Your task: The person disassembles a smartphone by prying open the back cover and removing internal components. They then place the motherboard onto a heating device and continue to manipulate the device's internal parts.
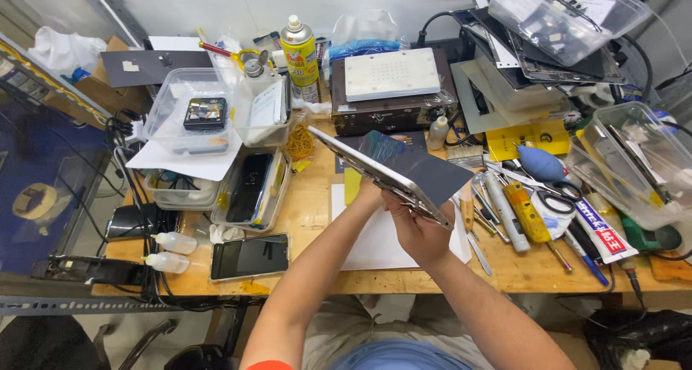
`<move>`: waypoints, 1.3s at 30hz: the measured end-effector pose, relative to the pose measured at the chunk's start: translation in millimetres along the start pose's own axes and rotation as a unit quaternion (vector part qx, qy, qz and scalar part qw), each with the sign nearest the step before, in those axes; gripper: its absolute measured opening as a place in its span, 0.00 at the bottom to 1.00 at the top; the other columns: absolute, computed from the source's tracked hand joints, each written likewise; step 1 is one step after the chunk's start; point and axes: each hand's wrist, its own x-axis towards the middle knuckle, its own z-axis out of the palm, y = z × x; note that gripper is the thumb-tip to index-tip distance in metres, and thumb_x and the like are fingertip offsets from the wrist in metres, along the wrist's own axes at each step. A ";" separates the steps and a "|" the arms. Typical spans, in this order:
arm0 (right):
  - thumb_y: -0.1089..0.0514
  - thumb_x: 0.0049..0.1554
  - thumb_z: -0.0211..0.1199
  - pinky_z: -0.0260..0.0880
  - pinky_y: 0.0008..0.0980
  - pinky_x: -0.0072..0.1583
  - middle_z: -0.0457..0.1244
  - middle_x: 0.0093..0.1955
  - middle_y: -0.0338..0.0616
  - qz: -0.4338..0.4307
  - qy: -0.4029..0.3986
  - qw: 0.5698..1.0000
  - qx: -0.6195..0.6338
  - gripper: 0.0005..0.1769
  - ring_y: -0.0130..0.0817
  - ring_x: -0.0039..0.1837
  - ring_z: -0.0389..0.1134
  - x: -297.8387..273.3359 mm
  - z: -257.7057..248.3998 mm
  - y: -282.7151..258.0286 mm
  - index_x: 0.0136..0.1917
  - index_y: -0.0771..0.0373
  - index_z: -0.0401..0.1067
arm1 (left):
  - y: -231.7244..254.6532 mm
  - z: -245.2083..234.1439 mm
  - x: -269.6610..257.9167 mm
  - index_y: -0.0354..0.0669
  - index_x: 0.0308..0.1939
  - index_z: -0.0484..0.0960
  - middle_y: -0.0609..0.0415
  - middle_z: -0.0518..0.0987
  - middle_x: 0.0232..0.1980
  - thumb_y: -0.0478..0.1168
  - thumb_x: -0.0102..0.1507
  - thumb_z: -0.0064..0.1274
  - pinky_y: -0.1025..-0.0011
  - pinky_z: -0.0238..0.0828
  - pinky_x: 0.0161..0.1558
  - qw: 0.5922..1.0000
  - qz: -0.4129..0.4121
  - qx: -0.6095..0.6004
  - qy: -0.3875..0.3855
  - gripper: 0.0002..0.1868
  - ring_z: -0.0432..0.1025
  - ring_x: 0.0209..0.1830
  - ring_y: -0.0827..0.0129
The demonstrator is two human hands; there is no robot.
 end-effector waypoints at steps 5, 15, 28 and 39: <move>0.72 0.54 0.71 0.72 0.36 0.41 0.66 0.29 0.50 -0.066 0.005 0.994 -0.093 0.09 0.37 0.29 0.66 21.9 -4.4 -15.5 0.35 0.68 0.74 | 266.2 -36.7 12.5 0.53 0.64 0.77 0.49 0.81 0.60 0.58 0.52 0.71 0.53 0.67 0.70 0.992 -0.012 0.031 0.123 0.39 0.77 0.63 0.54; 0.68 0.57 0.76 0.74 0.39 0.50 0.70 0.35 0.50 0.043 0.056 0.992 -0.102 0.07 0.32 0.44 0.72 2.4 -23.4 24.9 0.40 0.71 0.79 | 274.5 -36.0 2.7 0.39 0.59 0.74 0.49 0.78 0.47 0.49 0.68 0.57 0.73 0.65 0.63 0.966 -0.094 -0.153 0.185 0.22 0.72 0.54 0.66; 0.68 0.71 0.63 0.69 0.32 0.45 0.66 0.31 0.51 0.067 0.001 0.997 -0.040 0.18 0.35 0.33 0.65 76.9 -3.1 26.8 0.37 0.67 0.75 | 228.1 -223.4 -157.0 0.41 0.61 0.84 0.42 0.88 0.53 0.38 0.56 0.70 0.59 0.84 0.52 0.916 -0.126 0.069 0.373 0.28 0.82 0.55 0.48; 0.63 0.64 0.70 0.71 0.21 0.38 0.69 0.43 0.40 0.444 0.189 0.835 0.263 0.07 0.29 0.33 0.69 25.7 -4.1 147.3 0.54 0.62 0.75 | 197.3 -209.7 -136.7 0.48 0.65 0.77 0.38 0.87 0.55 0.40 0.61 0.64 0.50 0.81 0.55 0.897 -0.177 0.098 0.393 0.28 0.82 0.54 0.44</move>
